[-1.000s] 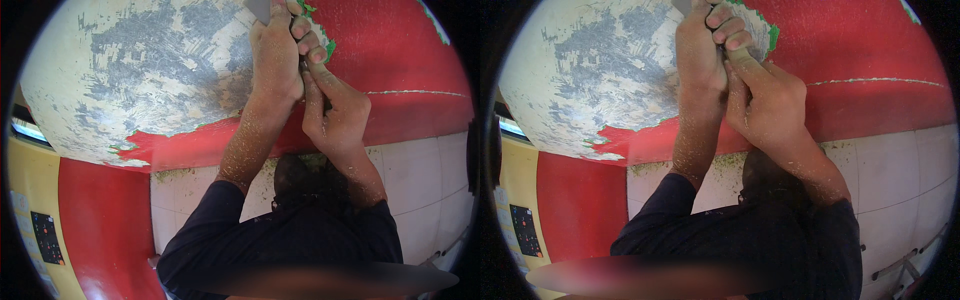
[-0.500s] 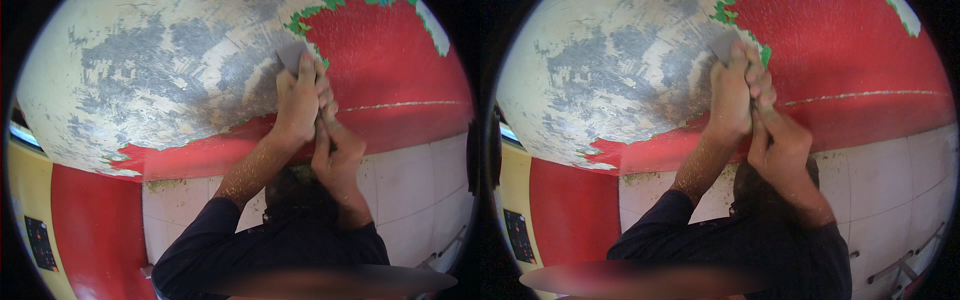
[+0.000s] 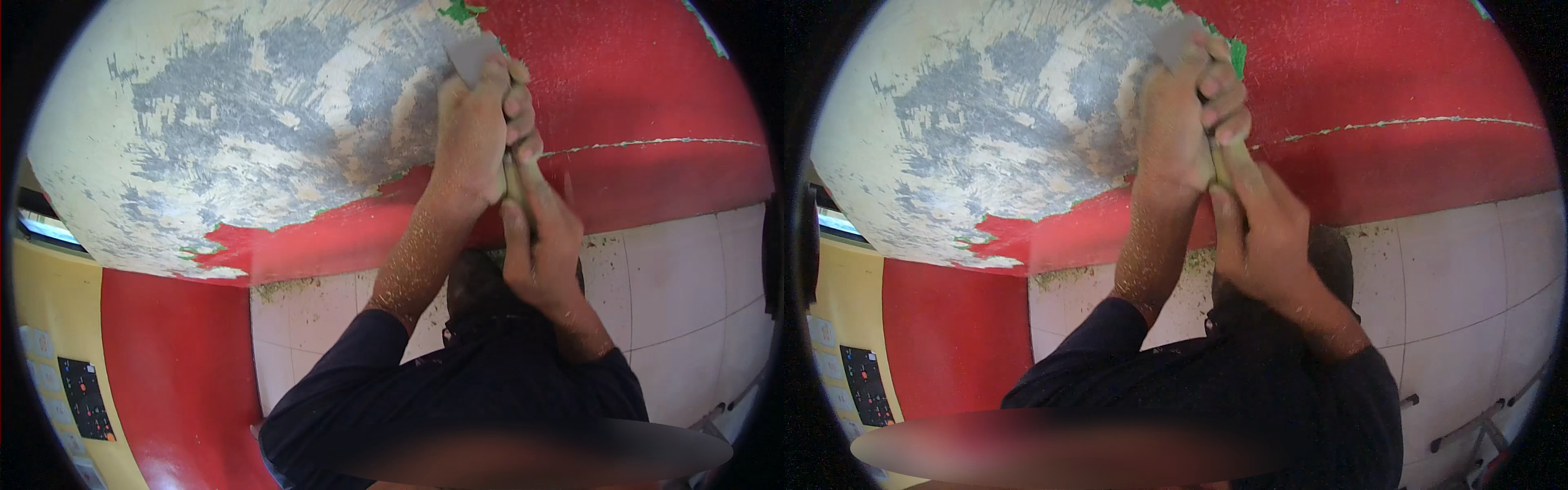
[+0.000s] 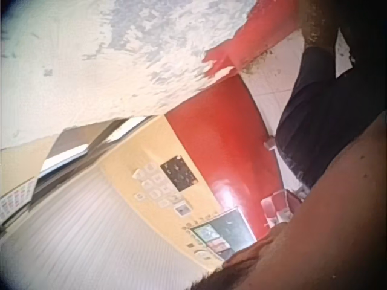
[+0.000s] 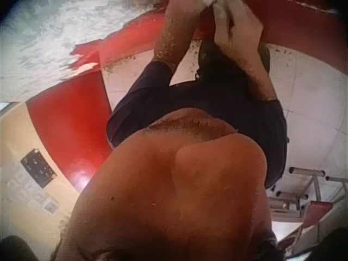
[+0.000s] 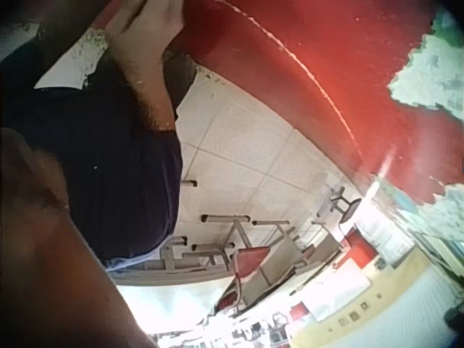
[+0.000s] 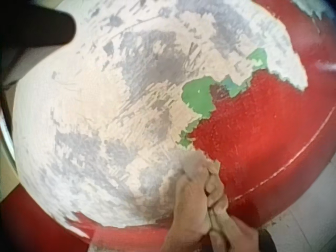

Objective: The person scrapes old red paint off a wall using a putty knife, removing paint chips from the surface.

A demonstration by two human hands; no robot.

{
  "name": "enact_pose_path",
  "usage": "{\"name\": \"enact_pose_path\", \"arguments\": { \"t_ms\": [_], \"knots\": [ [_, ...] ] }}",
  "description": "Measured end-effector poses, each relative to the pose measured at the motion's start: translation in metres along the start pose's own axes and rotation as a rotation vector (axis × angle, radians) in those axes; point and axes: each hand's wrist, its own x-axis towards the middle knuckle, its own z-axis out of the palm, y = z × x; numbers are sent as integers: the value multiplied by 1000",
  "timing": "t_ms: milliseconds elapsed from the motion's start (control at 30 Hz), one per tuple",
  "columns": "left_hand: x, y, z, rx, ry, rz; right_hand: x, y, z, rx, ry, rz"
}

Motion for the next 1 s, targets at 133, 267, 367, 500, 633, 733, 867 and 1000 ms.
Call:
{"name": "enact_pose_path", "arguments": {
  "t_ms": [133,267,367,500,633,733,867,1000],
  "knots": [
    [-11,-6,0,27,7,-61,-14,-5,4,52,57,69],
    [-13,-15,1,-14,23,-13,-14,-2,0,19,48,64],
    [-10,-2,1,31,-5,-21,-5,-5,-5,-15,1,62],
    [-9,-11,2,27,44,1,-11,2,-10,1,-65,123],
    [-1,1,5,53,29,71,6,-2,-6,8,-60,74],
    [-11,-7,2,63,56,54,-2,-9,-6,57,-45,201],
    [2,-12,-2,138,58,102,4,8,-5,-7,-51,134],
    [-1,3,8,53,-8,68,1,3,2,18,36,71]
  ]
}}
